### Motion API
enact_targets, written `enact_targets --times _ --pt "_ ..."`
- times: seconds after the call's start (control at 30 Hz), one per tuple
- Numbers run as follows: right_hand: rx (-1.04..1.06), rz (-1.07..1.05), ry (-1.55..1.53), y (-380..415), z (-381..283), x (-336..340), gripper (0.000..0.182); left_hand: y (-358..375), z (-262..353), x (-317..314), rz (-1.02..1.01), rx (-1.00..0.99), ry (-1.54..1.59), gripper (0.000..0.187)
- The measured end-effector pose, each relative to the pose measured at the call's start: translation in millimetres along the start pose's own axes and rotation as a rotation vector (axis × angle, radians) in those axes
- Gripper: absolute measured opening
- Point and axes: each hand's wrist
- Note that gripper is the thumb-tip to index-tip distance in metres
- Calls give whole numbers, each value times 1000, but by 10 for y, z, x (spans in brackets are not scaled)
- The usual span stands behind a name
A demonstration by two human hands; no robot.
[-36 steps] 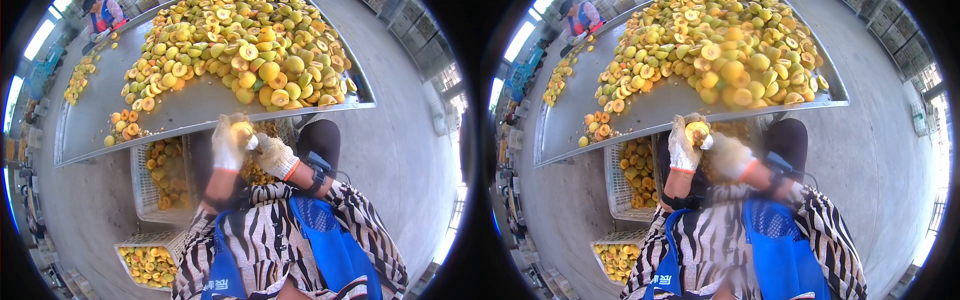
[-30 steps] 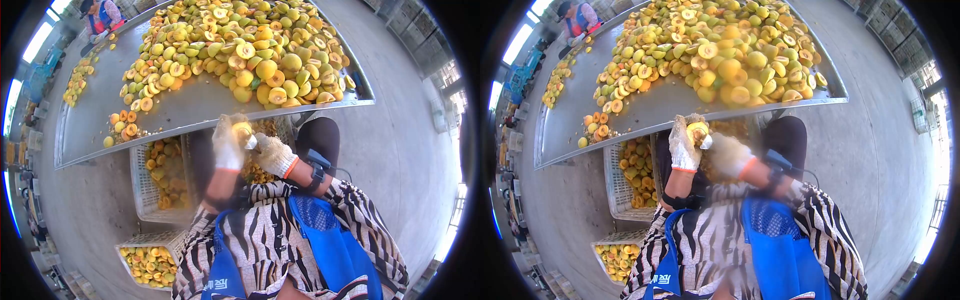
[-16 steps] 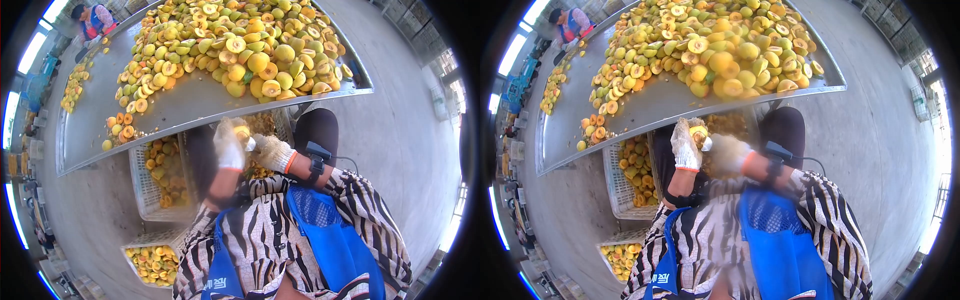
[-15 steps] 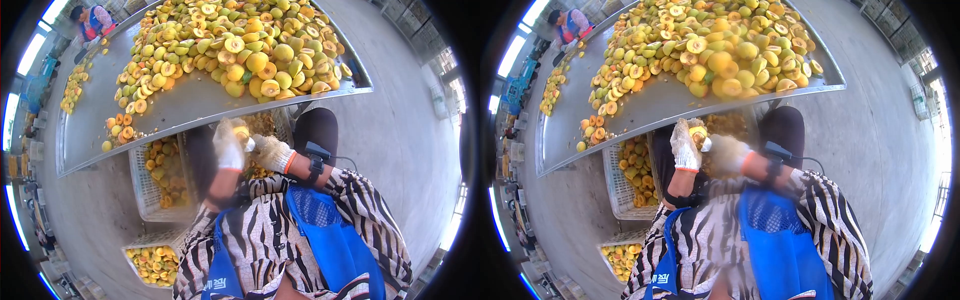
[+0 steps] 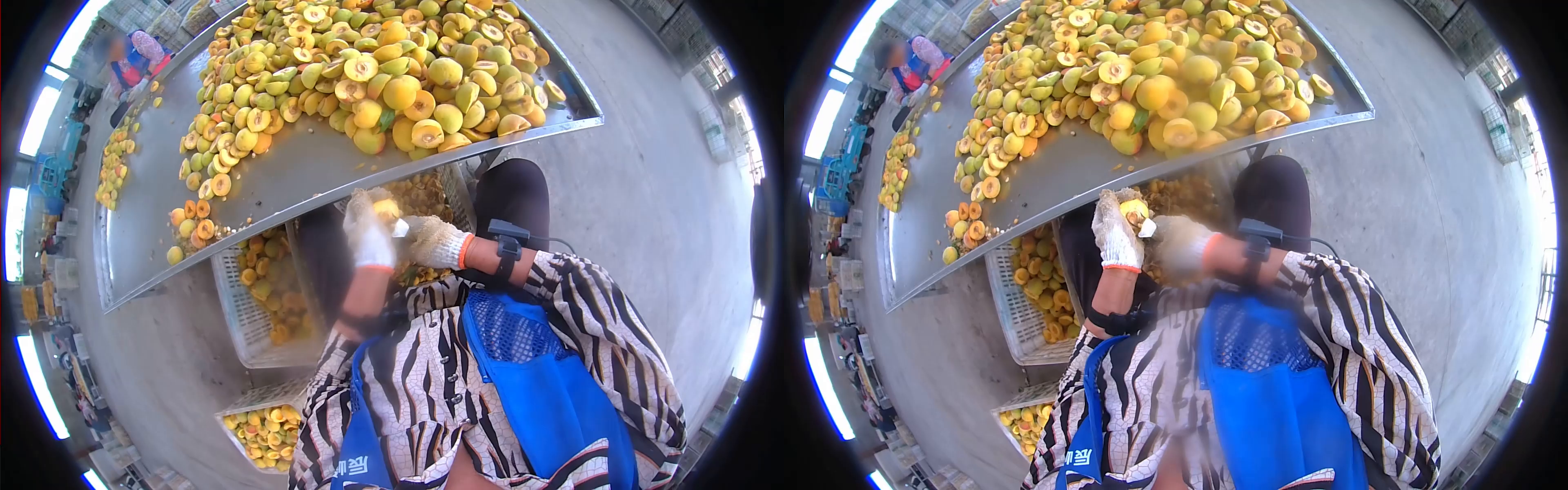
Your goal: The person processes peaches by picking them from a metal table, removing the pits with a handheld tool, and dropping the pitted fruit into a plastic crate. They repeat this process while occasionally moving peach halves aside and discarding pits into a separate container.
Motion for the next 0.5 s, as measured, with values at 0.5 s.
enact_targets --times 0.5 --pt "340 -89 123 126 -142 311 18 -81 82 118 -321 -71 -148 47"
Point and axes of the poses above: each hand's wrist, its own y-axis away from the middle knuckle, its own x-axis out of the back of the hand, z = x × y, and after that the axes turned 8 degrees about y, right-handed
